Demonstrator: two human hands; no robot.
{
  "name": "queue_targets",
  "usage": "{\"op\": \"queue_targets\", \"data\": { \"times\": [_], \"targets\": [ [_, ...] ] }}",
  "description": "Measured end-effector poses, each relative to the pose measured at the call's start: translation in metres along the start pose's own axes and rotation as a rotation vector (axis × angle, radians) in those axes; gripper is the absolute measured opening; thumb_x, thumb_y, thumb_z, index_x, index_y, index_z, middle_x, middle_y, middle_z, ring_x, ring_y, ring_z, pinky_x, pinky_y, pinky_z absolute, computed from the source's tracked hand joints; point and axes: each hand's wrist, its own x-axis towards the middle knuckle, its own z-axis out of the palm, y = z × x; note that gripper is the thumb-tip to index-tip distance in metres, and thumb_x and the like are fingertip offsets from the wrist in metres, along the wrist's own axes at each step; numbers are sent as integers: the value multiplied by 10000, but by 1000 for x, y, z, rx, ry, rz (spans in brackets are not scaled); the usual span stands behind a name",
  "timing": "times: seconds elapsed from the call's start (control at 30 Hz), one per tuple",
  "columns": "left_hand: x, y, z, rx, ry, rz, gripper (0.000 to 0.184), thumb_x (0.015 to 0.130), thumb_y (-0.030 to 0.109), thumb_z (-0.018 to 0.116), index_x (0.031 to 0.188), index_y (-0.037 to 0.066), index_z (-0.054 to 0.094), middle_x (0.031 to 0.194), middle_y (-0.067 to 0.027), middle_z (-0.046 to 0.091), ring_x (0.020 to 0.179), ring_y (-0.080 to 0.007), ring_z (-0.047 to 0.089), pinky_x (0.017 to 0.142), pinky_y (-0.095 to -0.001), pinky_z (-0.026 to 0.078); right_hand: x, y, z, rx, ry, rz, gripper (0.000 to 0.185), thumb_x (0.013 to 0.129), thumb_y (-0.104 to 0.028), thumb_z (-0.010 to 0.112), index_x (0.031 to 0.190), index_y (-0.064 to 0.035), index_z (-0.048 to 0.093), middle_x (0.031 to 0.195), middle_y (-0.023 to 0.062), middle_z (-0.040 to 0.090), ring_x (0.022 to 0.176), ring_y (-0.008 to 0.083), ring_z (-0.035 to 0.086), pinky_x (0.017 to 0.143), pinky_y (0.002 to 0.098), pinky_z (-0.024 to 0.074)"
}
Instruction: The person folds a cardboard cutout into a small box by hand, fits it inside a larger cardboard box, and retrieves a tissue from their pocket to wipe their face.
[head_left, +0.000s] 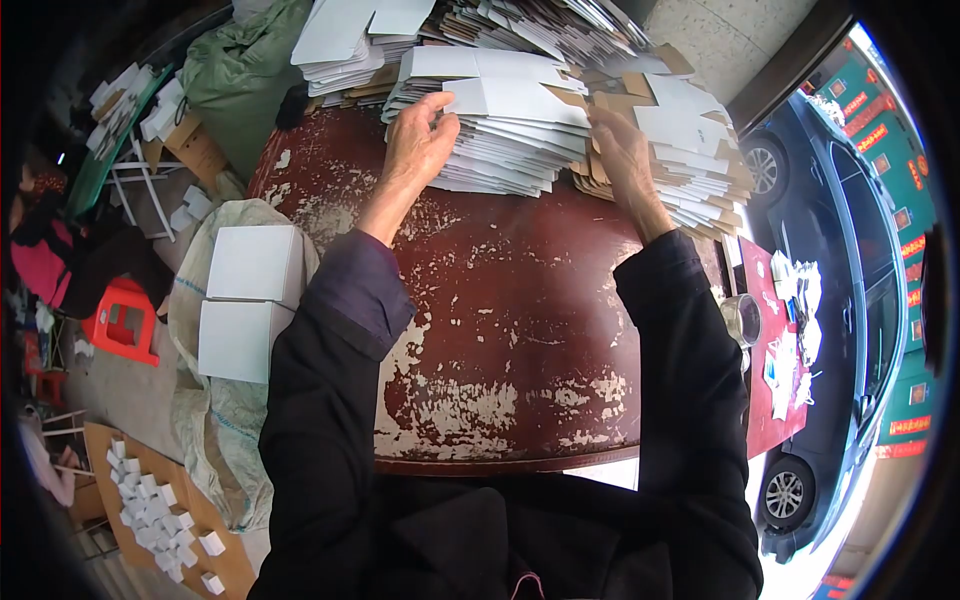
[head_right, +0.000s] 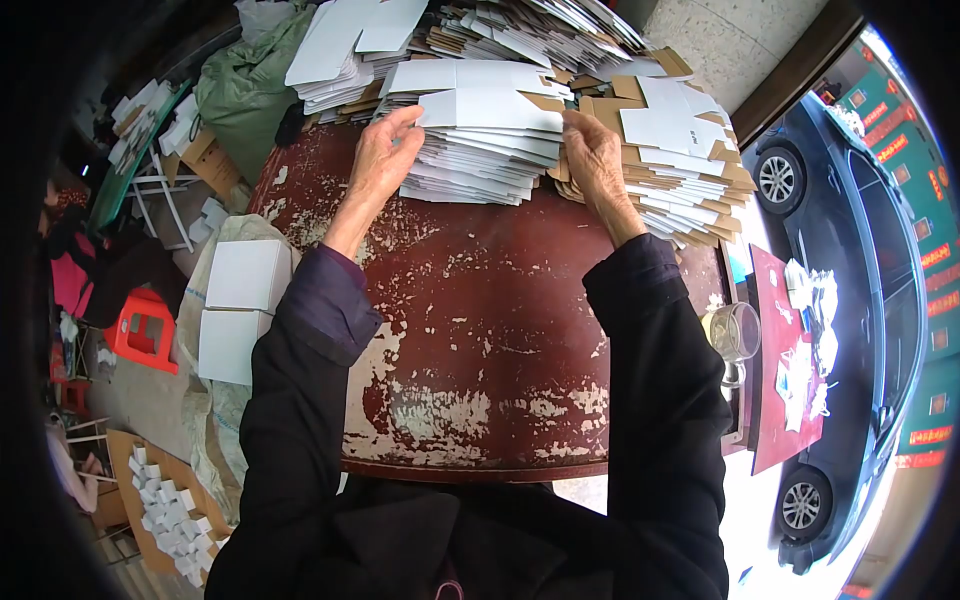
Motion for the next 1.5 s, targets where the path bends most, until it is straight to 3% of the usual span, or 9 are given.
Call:
{"op": "queue_targets", "data": {
  "times": [0.2,0.53,0.67,0.93,1.07,1.2,1.33,1.5],
  "targets": [
    [-6,2,-1,-2,11,10,430,857,185,565,1215,-42,635,1182,-214,677,1078,-339,653,891,-363,546,-3,-4,8,90,66,24,286,901,-135,614,1090,65,693,968,112,687,718,115,561,621,219,461],
    [-33,16,-10,-38,44,28,385,873,193,601,1157,-61,656,1206,-192,668,1005,-305,671,867,-365,556,-29,-20,13,-106,208,-66,184,868,-138,705,937,27,746,978,102,667,835,136,574,743,245,467],
    [-61,25,-16,-179,122,121,324,881,142,631,1126,-68,664,1204,-183,665,983,-270,671,847,-349,560,-61,-40,13,108,248,-119,154,859,-122,731,942,5,750,991,95,656,884,153,574,787,268,462],
    [-165,63,-51,-335,26,-12,417,893,39,651,1281,-83,560,1249,-235,612,1064,-280,652,957,-332,546,-141,-42,6,259,254,-210,96,852,-94,760,892,-10,738,1010,97,663,862,147,573,759,264,473],
    [-225,65,-67,-407,10,12,408,906,-30,598,1304,-86,532,1350,-240,536,1214,-297,582,1084,-380,466,-206,-43,2,205,205,-92,107,840,-105,783,882,-17,737,984,91,664,838,144,583,753,251,482],
    [-273,58,-82,-461,-10,-33,392,906,-33,596,1289,-88,536,1360,-220,527,1217,-283,571,1090,-374,452,-263,-36,6,375,158,-73,103,839,-94,783,867,-8,734,994,91,660,839,143,583,760,256,481],
    [-305,48,-89,-423,-58,-218,394,886,-9,635,1269,-58,560,1356,-192,524,1168,-273,586,1042,-349,476,-294,-21,4,411,1,129,84,876,-72,732,876,9,713,1027,90,630,883,160,574,825,276,470],
    [-327,19,-82,-30,-29,33,410,856,18,680,1253,-19,584,1363,-170,513,1118,-263,591,984,-332,498,-309,-15,0,296,-134,184,98,852,-63,761,854,27,721,1057,99,654,876,147,583,802,261,472]
  ]
}}
